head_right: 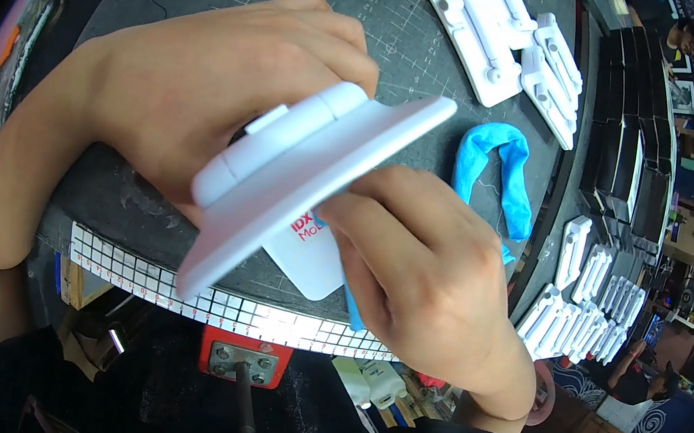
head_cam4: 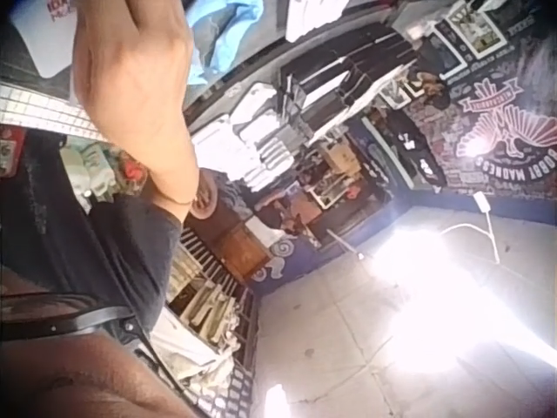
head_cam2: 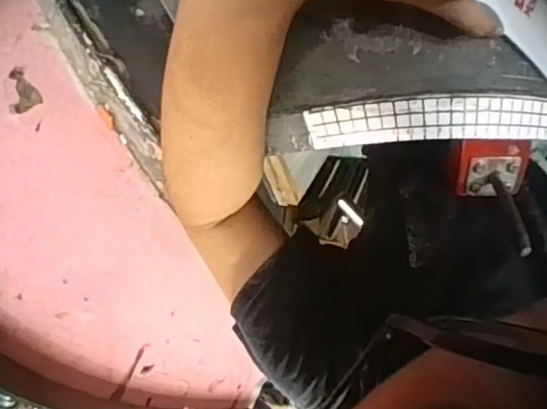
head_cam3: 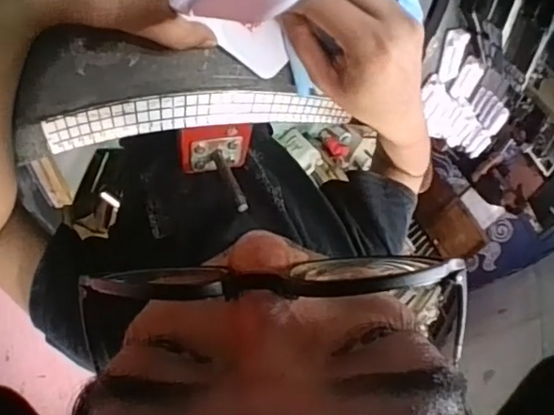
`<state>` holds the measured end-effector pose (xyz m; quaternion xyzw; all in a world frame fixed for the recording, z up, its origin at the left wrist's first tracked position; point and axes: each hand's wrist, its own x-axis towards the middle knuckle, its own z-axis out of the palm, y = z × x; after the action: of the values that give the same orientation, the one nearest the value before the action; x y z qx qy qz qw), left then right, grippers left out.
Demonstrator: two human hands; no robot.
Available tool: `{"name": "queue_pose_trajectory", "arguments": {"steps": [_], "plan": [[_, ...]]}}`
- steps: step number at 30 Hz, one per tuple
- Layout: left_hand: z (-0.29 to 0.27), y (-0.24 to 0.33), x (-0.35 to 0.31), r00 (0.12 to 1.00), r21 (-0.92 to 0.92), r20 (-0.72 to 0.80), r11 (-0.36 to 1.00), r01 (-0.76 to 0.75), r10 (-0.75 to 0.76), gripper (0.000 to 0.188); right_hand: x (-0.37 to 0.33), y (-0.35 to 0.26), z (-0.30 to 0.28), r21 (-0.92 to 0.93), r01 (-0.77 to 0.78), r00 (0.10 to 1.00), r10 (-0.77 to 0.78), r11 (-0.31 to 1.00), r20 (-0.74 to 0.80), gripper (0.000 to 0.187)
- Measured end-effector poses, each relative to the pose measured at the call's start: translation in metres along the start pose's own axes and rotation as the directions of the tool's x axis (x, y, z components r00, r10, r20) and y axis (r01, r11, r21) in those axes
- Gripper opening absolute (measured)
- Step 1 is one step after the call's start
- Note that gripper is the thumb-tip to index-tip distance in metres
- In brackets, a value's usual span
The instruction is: The recorder is assembling and cleaning white plastic promotional stands by applying stickers and wiping them with a blue cloth.
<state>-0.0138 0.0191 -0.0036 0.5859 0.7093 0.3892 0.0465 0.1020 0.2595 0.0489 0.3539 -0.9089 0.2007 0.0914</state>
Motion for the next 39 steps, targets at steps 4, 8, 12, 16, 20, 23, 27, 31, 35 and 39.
{"name": "queue_pose_trajectory", "arguments": {"steps": [4,8,12,16,20,23,27,31,35,39], "plan": [[0.009,-0.001,0.0,1.0,-0.066,-0.003,0.998,0.004,-0.005,0.057,0.0,0.003,0.002,0.007,-0.012,1.0,0.012,1.0,-0.01,0.029],[0.005,-0.002,-0.001,0.999,0.043,0.053,0.999,0.001,-0.004,0.058,0.0,0.002,-0.001,0.01,-0.01,1.0,0.01,1.0,0.004,0.028],[-0.006,0.007,0.007,0.998,0.055,0.069,0.998,0.006,-0.009,0.058,0.001,0.006,-0.001,0.017,-0.016,1.0,0.016,1.0,0.0,0.027],[-0.01,0.018,0.014,0.998,-0.006,0.051,1.0,-0.021,0.022,0.067,0.0,0.008,0.002,0.021,-0.01,1.0,0.01,1.0,-0.017,0.026],[0.003,0.015,0.01,0.997,0.049,-0.058,0.997,-0.054,0.057,0.07,0.0,0.004,0.003,0.021,-0.011,1.0,0.012,1.0,-0.021,0.026],[0.003,0.001,0.004,0.999,0.021,0.048,1.0,0.017,-0.018,0.067,0.002,0.003,0.005,0.02,-0.018,1.0,0.018,1.0,0.004,0.025],[0.003,-0.006,0.002,0.998,0.016,0.069,1.0,0.004,-0.005,0.069,0.005,0.006,0.009,0.025,-0.015,1.0,0.016,1.0,-0.005,0.025],[-0.002,0.0,0.009,0.996,0.039,0.092,0.999,0.002,-0.006,0.071,0.004,0.004,0.007,0.02,-0.017,1.0,0.018,1.0,-0.006,0.024],[-0.009,0.005,0.009,0.988,0.137,0.151,0.99,0.021,-0.042,0.072,0.003,0.002,0.004,0.021,-0.016,1.0,0.016,1.0,0.01,0.023],[0.009,-0.008,0.01,0.996,-0.086,-0.027,0.992,-0.091,0.089,0.075,0.004,0.001,0.003,0.027,-0.015,1.0,0.014,1.0,0.02,0.023]]}}
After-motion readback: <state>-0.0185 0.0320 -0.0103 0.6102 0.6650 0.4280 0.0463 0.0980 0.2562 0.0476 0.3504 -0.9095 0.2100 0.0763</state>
